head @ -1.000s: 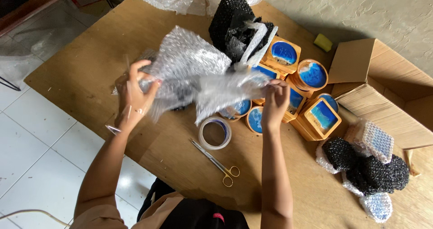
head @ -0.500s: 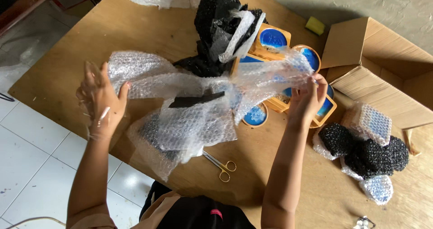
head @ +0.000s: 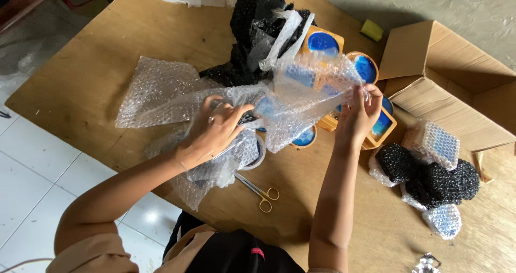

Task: The person wraps wooden coasters in bubble wrap, securing them with tape and using scissors to cut the materials.

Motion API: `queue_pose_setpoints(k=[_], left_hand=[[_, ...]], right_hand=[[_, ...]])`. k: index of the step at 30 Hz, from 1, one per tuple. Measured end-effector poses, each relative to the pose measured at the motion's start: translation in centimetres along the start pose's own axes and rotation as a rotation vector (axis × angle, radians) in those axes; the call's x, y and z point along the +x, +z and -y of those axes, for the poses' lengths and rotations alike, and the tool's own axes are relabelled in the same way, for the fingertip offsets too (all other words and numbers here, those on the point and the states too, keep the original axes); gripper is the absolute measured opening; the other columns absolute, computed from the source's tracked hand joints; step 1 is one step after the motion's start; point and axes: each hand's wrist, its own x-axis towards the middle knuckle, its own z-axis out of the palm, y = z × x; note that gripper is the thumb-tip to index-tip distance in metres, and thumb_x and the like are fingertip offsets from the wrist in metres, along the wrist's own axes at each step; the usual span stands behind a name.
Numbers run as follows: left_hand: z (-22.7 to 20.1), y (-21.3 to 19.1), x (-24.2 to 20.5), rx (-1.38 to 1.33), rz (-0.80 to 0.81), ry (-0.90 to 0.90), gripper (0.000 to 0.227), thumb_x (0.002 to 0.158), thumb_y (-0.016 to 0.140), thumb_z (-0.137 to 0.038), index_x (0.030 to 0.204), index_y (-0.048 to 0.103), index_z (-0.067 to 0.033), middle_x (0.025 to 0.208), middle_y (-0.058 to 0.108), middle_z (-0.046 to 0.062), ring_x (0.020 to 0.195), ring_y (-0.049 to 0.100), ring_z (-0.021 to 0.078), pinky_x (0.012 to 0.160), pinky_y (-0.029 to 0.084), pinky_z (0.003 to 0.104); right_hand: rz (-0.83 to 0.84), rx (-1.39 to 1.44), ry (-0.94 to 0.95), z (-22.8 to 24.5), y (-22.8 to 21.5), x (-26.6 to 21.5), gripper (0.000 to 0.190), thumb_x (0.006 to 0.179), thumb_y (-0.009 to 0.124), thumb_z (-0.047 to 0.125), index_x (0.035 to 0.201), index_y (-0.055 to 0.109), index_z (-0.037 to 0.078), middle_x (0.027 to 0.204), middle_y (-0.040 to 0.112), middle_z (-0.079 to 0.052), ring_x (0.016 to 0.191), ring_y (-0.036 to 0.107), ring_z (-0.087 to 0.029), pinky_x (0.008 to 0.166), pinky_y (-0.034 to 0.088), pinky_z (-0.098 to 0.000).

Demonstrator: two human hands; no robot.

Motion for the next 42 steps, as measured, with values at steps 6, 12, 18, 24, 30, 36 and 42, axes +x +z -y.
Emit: queue_pose_setpoints(k=[6,12,18,24,30,36,42], left_hand=[[-1.0,-5.5,1.5,0.064,0.247,-0.190,0.065,0.082,0.059,-0.009,0.137,0.027,-0.0230,0.083,0.058,0.014,0.058,0.065,0.0334,0.066,0.053,0.047],[8.6,-6.9,5.6,0.681,-0.334,0.081,0.028,0.086,0.080,-0.034,0.105,0.060,-0.0270,0.076,0.061,-0.007,0.083,0.045,0.0132,0.080,0.028,0.028],[10.6,-7.5,9.6,0.661,-0.130,-0.128,0.067,0.070,0.082,-0.040,0.120,0.048,-0.0131,0.091,0.071,0.005,0.083,0.061,0.0267,0.080,0.033,0.037],[5.2,-8.5,8.9,0.117,0.138,-0.180,0.072,0.063,0.083,-0.029,0.123,0.046,-0.0125,0.105,0.063,0.016,0.088,0.059,0.0361,0.080,0.038,0.055],[1.0,-5.5,2.2,0.409,0.317,0.190,0.055,0.072,0.069,-0.034,0.121,0.049,-0.0183,0.104,0.061,0.003,0.100,0.054,0.0229,0.089,0.040,0.036],[0.5,-6.0,-2.6,0.150,0.217,0.294,0.048,0.080,0.052,-0.056,0.113,0.052,-0.0199,0.109,0.060,-0.005,0.113,0.043,0.0222,0.089,0.030,0.045],[0.7,-5.9,-4.5,0.102,0.181,0.356,0.062,0.066,0.080,-0.031,0.119,0.052,-0.0140,0.097,0.064,-0.011,0.105,0.048,0.0195,0.090,0.028,0.042]], right_hand=[[-0.183,0.214,-0.056,0.9,-4.5,2.3,0.016,0.087,0.061,0.006,0.091,0.050,0.016,0.081,0.054,0.000,0.069,0.055,-0.011,0.064,0.047,-0.0232],[-0.091,0.289,-0.180,4.3,-6.8,1.2,0.015,0.090,0.060,0.001,0.086,0.052,0.013,0.083,0.055,0.001,0.067,0.049,-0.009,0.052,0.041,-0.0212],[-0.085,0.347,-0.309,6.9,-8.0,0.1,0.015,0.092,0.057,-0.003,0.090,0.053,0.011,0.088,0.053,-0.001,0.075,0.049,-0.009,0.061,0.043,-0.0209],[-0.039,0.360,-0.336,7.9,-9.1,-0.7,0.014,0.093,0.057,-0.004,0.092,0.055,0.010,0.092,0.057,-0.003,0.076,0.051,-0.008,0.060,0.044,-0.0205],[-0.016,0.357,-0.299,8.4,-9.1,-1.3,0.014,0.092,0.059,-0.002,0.091,0.055,0.011,0.089,0.058,-0.003,0.077,0.051,-0.010,0.066,0.043,-0.0214],[0.022,0.321,-0.317,8.9,-8.1,-1.9,0.013,0.093,0.058,0.000,0.092,0.054,0.012,0.089,0.057,-0.003,0.081,0.050,-0.013,0.072,0.044,-0.0258],[-0.229,-0.809,-0.852,7.8,-2.3,-6.2,0.026,0.100,0.049,-0.003,0.119,0.032,0.004,0.113,0.046,-0.019,0.102,0.050,-0.028,0.095,0.050,-0.0399]])
